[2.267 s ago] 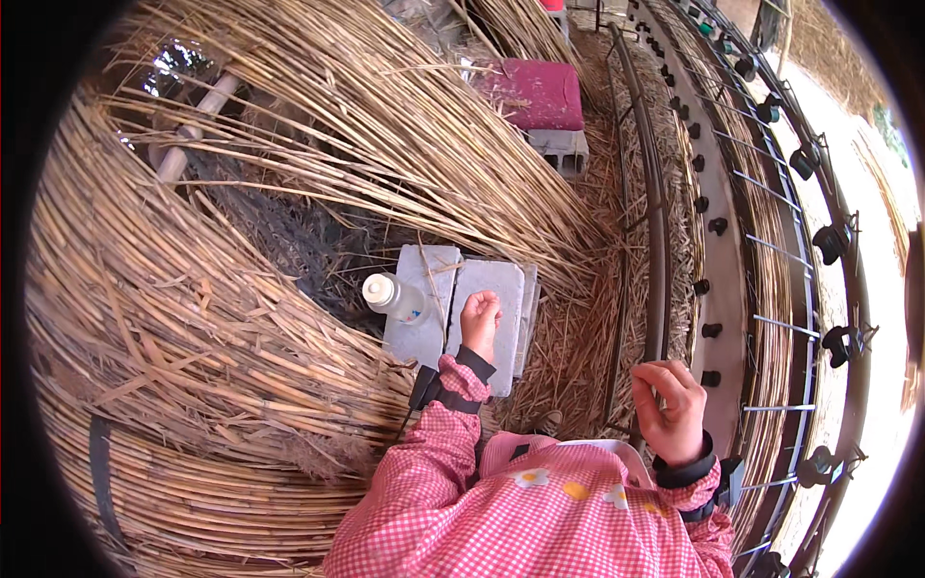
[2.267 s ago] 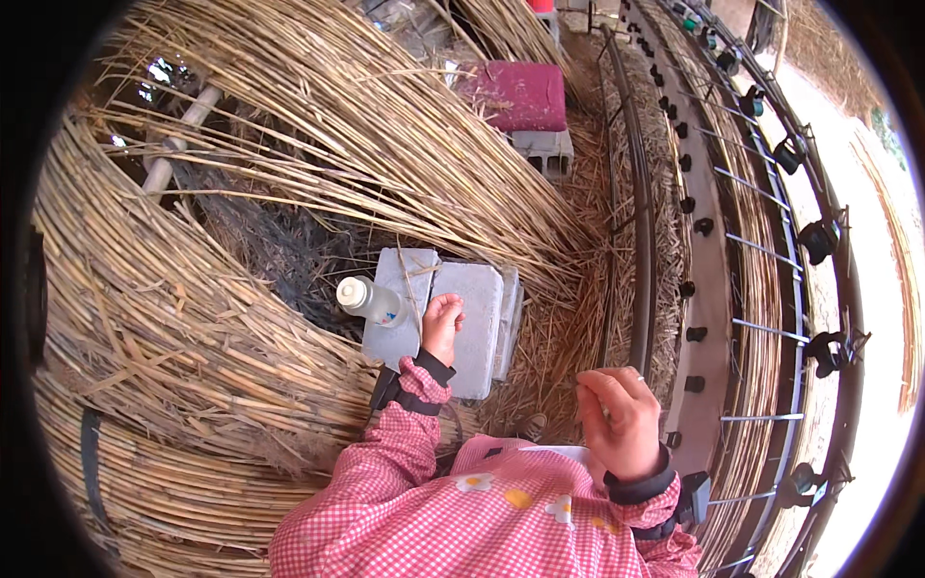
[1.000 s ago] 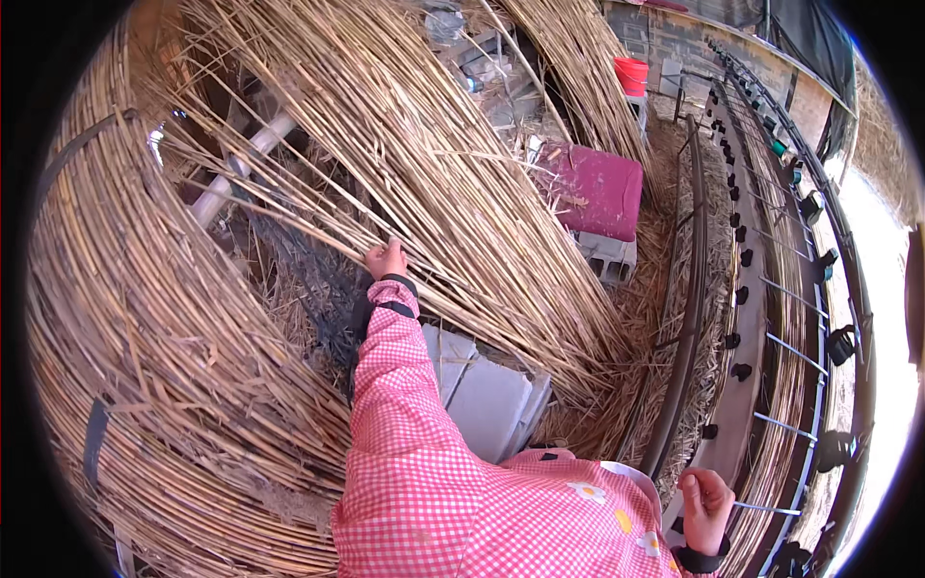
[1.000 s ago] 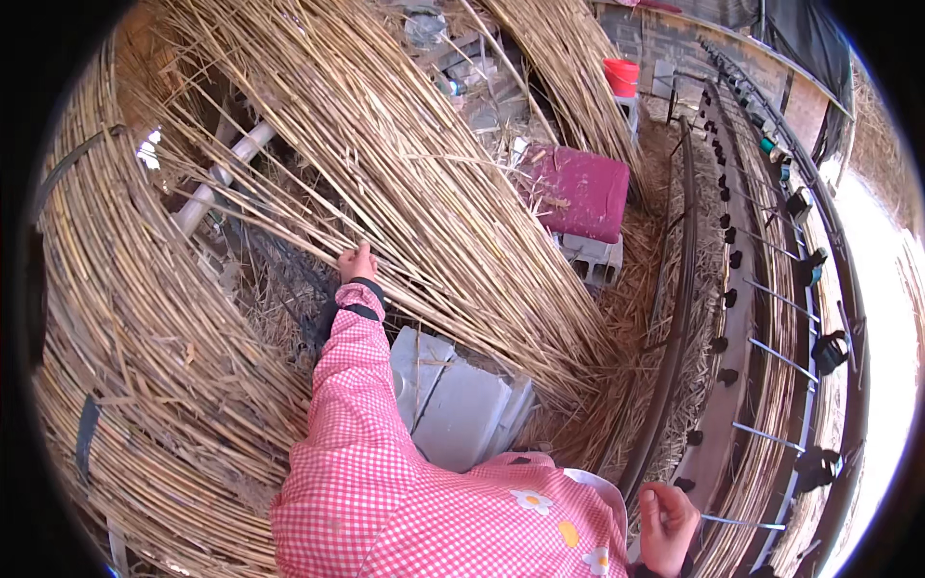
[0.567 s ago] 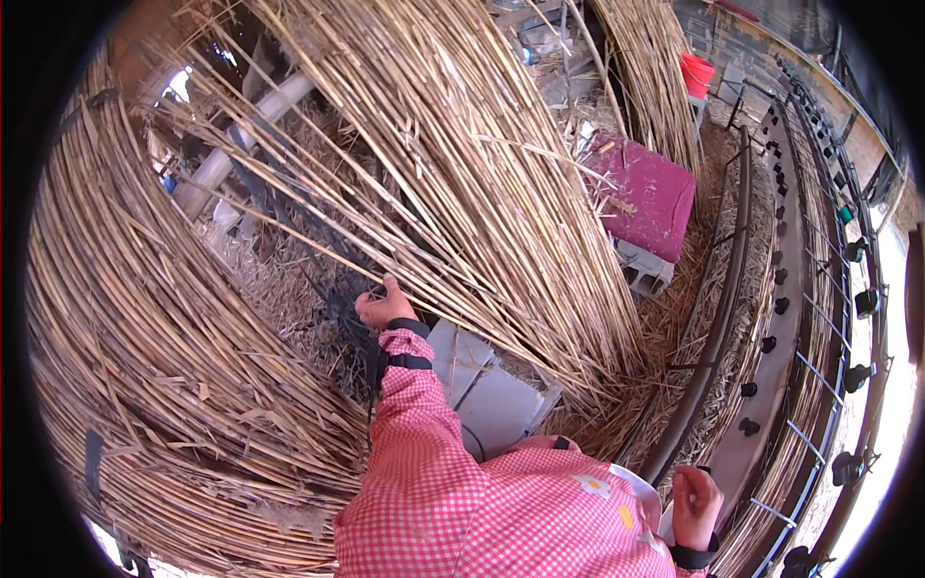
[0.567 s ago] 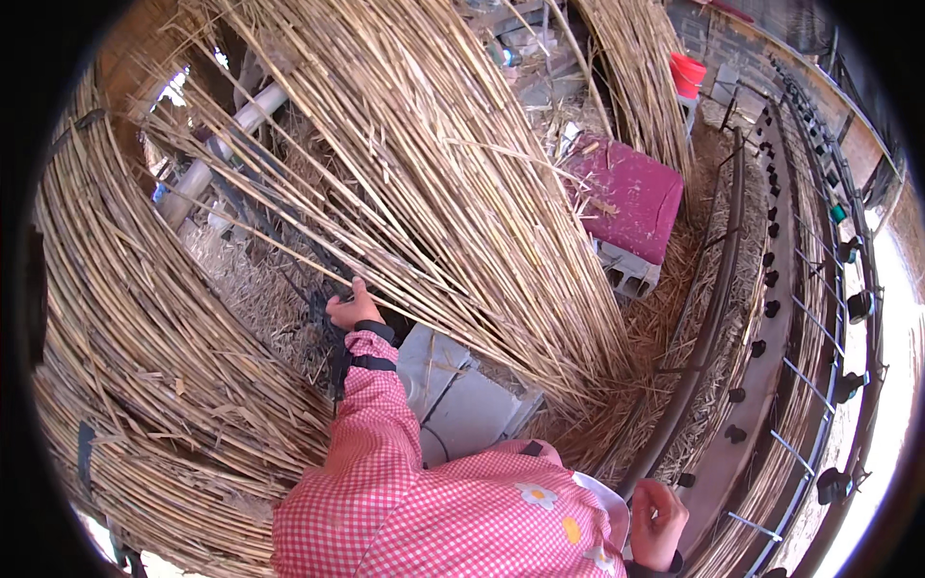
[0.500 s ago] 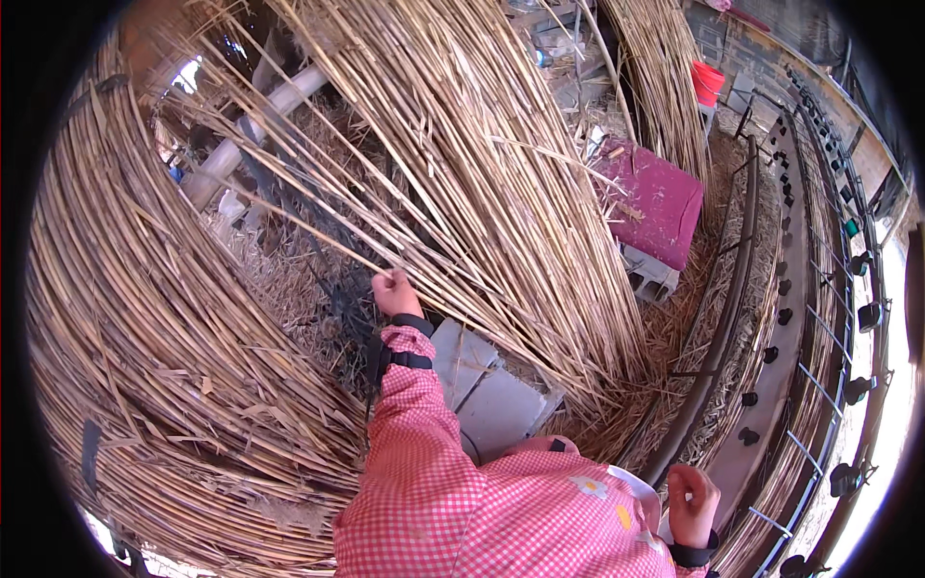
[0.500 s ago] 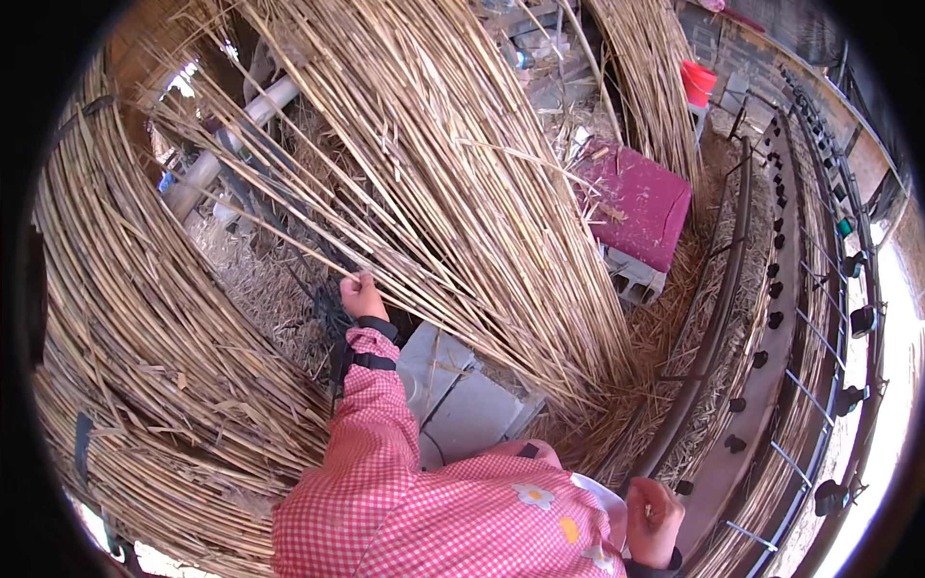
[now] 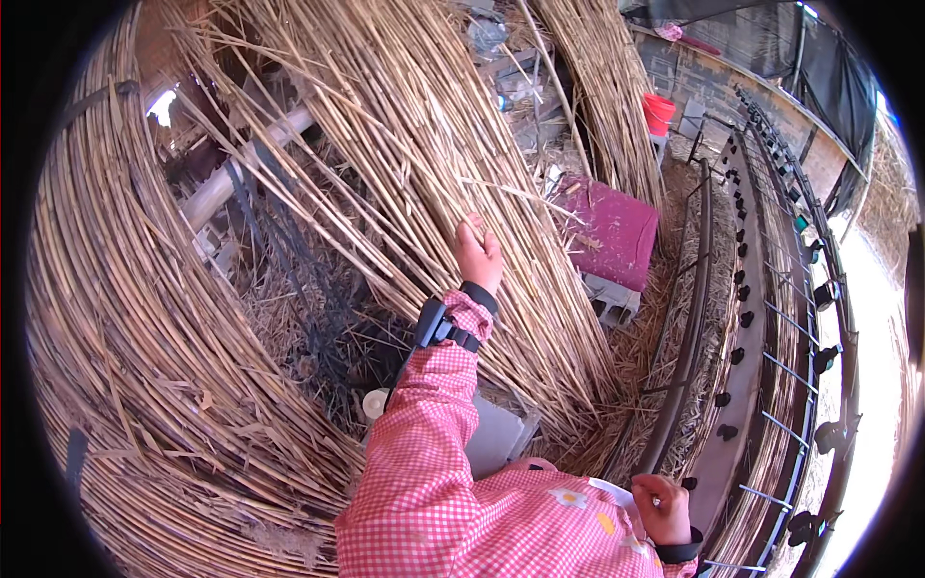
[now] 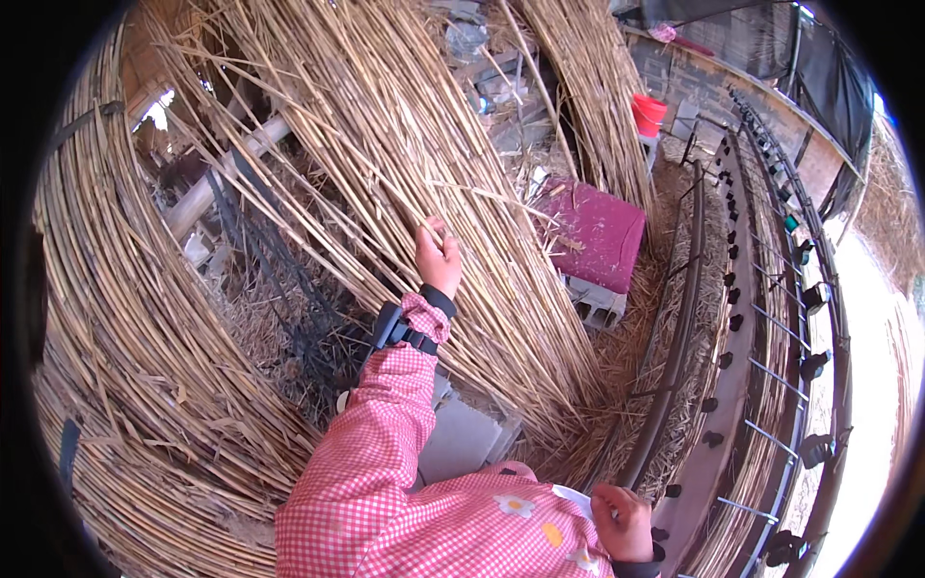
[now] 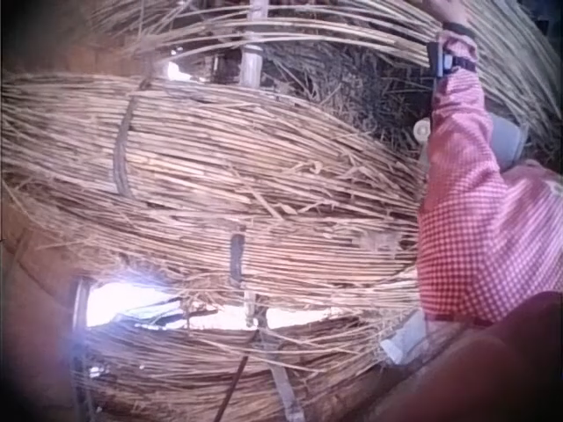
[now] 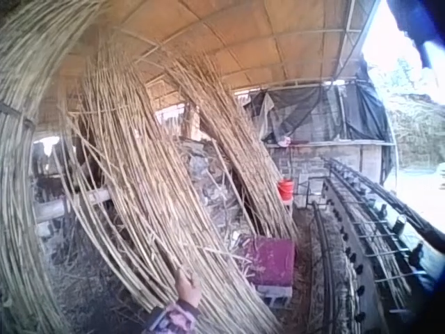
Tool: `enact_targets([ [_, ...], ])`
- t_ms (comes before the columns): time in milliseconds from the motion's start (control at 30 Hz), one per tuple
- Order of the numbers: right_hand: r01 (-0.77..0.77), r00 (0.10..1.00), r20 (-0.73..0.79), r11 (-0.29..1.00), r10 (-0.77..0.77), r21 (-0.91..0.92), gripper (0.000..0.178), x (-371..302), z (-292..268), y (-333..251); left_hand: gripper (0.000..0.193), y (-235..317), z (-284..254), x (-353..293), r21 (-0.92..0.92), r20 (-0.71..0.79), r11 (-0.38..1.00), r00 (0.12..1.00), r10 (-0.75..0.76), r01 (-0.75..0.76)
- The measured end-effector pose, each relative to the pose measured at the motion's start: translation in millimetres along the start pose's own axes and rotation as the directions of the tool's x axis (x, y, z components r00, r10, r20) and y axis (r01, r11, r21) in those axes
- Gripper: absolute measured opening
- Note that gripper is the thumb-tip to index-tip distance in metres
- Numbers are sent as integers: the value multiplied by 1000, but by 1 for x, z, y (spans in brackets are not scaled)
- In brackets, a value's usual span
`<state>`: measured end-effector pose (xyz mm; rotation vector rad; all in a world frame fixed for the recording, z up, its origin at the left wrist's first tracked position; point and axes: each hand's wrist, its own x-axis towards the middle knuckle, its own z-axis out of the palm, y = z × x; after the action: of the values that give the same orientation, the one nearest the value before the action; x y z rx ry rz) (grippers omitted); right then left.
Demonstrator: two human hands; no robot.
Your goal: Operating a specialized mechanical binding device to weave dried straw bundles into mats.
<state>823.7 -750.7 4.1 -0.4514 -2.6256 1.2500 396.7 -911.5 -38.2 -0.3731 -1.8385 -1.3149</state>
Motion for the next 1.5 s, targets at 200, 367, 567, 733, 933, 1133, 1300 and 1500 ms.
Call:
enact_targets([
  [200,-74,994,-88,997,71,-30,13,-36,-4,17,63,-69,22,47,216,-125,839,867,-483,499],
  [367,-212,974,-90,975,206,-61,12,-46,-7,-1,50,-70,38,45,-184,92,658,679,-729,731],
  [567,-74,997,3,997,74,12,25,-55,2,31,61,-70,50,26,71,-127,840,840,-527,538],
  [733,-83,997,-3,994,83,-66,22,-45,0,46,29,55,82,-12,-322,-109,927,964,-241,195],
  [933,57,998,13,998,-57,-16,25,-26,2,41,14,205,16,-105,-726,426,618,903,58,303],
  [1133,179,924,-381,902,-18,392,56,-1,5,40,15,263,3,-144,-777,559,545,745,365,315],
  [1300,361,831,-532,883,-160,298,11,54,35,50,23,310,-30,-131,-772,630,308,604,488,557],
  [1500,118,949,-316,921,6,371,27,88,57,84,54,344,-25,-44,-794,548,185,549,632,579],
])
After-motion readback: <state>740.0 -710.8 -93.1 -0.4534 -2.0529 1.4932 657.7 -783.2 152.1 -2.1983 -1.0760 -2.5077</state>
